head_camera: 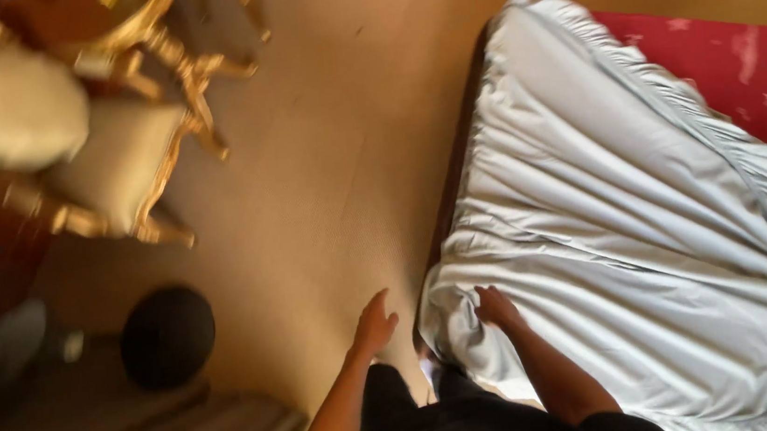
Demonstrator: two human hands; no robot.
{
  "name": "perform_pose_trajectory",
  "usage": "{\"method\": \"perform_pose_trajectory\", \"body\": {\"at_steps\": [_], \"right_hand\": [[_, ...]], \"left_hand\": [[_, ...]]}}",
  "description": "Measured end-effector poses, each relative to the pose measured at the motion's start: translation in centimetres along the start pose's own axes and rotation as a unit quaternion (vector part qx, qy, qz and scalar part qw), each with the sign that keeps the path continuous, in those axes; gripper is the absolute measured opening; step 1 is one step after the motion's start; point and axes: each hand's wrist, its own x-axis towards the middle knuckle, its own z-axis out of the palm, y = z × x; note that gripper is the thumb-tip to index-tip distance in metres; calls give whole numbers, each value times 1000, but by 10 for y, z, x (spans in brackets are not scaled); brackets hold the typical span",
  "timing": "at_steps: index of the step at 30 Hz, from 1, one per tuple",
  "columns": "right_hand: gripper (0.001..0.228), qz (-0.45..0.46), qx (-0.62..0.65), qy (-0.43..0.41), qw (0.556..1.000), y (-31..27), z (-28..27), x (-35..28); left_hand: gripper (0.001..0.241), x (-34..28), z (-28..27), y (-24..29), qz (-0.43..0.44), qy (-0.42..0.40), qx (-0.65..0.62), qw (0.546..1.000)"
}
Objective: The person puts a gray fitted sheet onto a red mattress with a star pattern. They stretch the elastic corners over the mattress edges and smooth the fabric by hand. The person moves around the bed to secure the sheet on all sides.
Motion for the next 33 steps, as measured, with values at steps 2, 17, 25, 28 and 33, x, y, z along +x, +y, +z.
{"method": "perform_pose_trajectory", "body": {"at_steps": [2,17,25,28,33], "right_hand": [[69,73,56,34,995,-4,-6,1],[66,508,380,161,756,-131,142,-74],[75,580,518,235,583,-170,168,-62],[92,609,526,284,522,-153,190,-38],[116,663,591,317,332,-141,165,-44]], "left_hand": [[69,40,-22,11,13,-81,-6,997],[69,262,-45,21,263,-457,144,837],[66,307,41,31,364,-535,188,739],[67,325,77,43,404,-533,175,723],[68,330,98,60,349,-590,240,687]]}}
